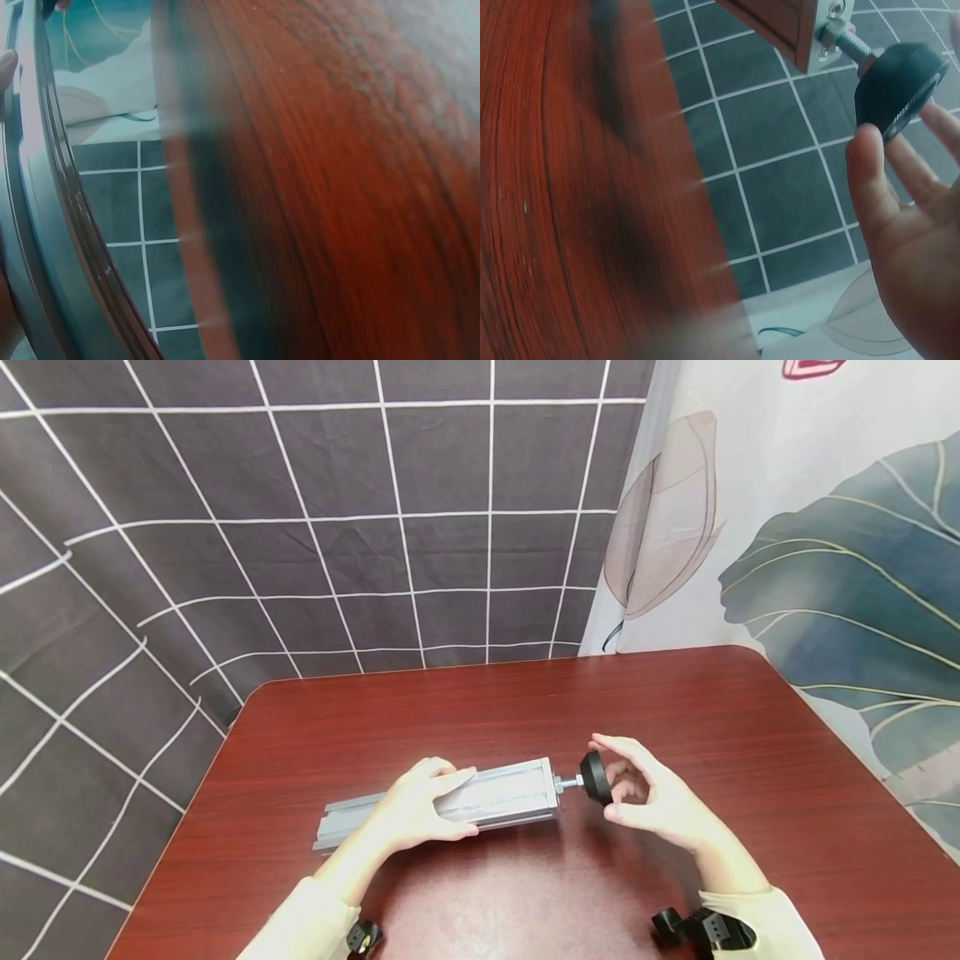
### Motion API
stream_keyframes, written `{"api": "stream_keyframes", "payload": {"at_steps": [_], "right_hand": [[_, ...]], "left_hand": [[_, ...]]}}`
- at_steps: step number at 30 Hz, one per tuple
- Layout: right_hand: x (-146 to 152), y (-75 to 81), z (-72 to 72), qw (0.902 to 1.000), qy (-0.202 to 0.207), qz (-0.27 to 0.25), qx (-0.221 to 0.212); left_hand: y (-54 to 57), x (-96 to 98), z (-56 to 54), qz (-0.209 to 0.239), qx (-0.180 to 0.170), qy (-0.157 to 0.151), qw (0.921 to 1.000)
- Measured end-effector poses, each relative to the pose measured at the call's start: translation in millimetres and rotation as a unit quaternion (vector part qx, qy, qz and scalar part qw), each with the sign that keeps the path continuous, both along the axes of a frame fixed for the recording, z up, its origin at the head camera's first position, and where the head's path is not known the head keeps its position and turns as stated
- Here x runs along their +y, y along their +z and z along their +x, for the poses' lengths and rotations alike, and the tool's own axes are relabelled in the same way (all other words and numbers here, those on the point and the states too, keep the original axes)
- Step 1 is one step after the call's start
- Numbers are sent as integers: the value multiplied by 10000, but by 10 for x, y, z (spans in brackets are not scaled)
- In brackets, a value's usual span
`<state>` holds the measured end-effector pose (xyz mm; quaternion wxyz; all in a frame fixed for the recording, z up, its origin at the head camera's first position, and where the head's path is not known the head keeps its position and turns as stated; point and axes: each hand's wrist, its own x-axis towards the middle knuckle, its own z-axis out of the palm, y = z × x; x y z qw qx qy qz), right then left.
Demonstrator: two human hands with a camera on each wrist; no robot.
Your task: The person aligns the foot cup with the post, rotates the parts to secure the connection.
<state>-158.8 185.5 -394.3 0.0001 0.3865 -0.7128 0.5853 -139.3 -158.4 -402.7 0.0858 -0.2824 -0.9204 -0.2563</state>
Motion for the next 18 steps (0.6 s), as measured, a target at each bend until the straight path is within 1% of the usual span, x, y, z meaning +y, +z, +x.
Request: {"api": "stream_keyframes", "payload": {"at_steps": [4,6,11,14,18], "right_hand": [[36,-4,17,9995,111,305,-52],[37,0,22,9993,-26,364,-47],[12,10,24,9972,-593,412,-200],[-16,12,22,9963,-713,390,-263],[-46,7,27,9961,-725,367,-344]], "left_hand": [[0,0,1,77,6,8,10000],[10,-2,3,109,-2,20,9999],[17,0,17,154,-144,55,9998],[12,3,27,128,-186,69,9997],[14,1,36,39,-60,21,10000]]}}
